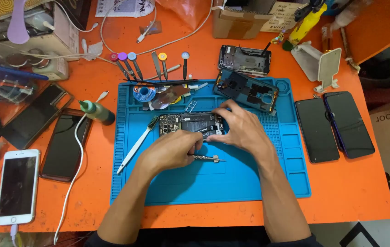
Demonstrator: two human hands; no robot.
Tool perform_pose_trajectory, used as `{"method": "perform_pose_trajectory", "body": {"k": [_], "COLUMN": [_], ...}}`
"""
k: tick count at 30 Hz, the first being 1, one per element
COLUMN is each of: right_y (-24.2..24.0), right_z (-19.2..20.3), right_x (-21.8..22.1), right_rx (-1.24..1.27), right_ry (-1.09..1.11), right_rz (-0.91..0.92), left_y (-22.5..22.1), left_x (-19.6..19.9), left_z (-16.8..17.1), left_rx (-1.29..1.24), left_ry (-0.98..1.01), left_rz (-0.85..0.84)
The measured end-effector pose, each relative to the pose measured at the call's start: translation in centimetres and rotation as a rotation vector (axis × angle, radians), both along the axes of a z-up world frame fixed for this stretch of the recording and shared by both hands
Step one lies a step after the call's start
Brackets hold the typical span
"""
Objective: The person works on a disassembled smartphone motherboard placed on a blue anti-static mat. They use a screwdriver to remove screws and tweezers to handle small components and connectors on the circuit board. The workspace is cluttered with various tools and phone parts.
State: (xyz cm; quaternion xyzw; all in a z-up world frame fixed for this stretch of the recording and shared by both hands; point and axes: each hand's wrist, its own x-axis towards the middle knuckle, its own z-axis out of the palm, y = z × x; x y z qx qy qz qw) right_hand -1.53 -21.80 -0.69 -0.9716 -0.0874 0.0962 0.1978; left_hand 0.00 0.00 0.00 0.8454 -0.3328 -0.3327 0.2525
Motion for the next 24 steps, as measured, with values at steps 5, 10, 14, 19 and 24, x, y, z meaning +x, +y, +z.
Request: {"method": "perform_pose_trajectory", "body": {"k": [5, 10, 14, 19, 24], "right_y": [-0.1, 1.3, 4.2, 7.4, 8.3], "right_z": [-3.1, -7.0, -6.6, -4.8, -5.4], "right_x": [0.2, 0.6, -0.2, -1.0, -1.3], "right_rx": [0.015, 0.016, 0.045, 0.032, -0.053], "right_ry": [-0.124, -0.489, -0.586, -0.576, -0.535], "right_rz": [0.093, 0.228, 0.261, 0.354, 0.368], "left_y": [-0.3, 1.0, 4.2, 9.5, 12.0], "left_x": [-0.1, -0.3, -1.1, -1.8, -2.0], "left_z": [1.5, 0.9, -1.1, -5.4, -5.7], "left_rx": [-0.103, -0.191, -0.386, -0.639, -0.727], "left_ry": [-0.092, -0.324, -0.535, -0.722, -0.605], "left_rz": [0.04, 0.121, 0.363, 0.79, 1.287]}}
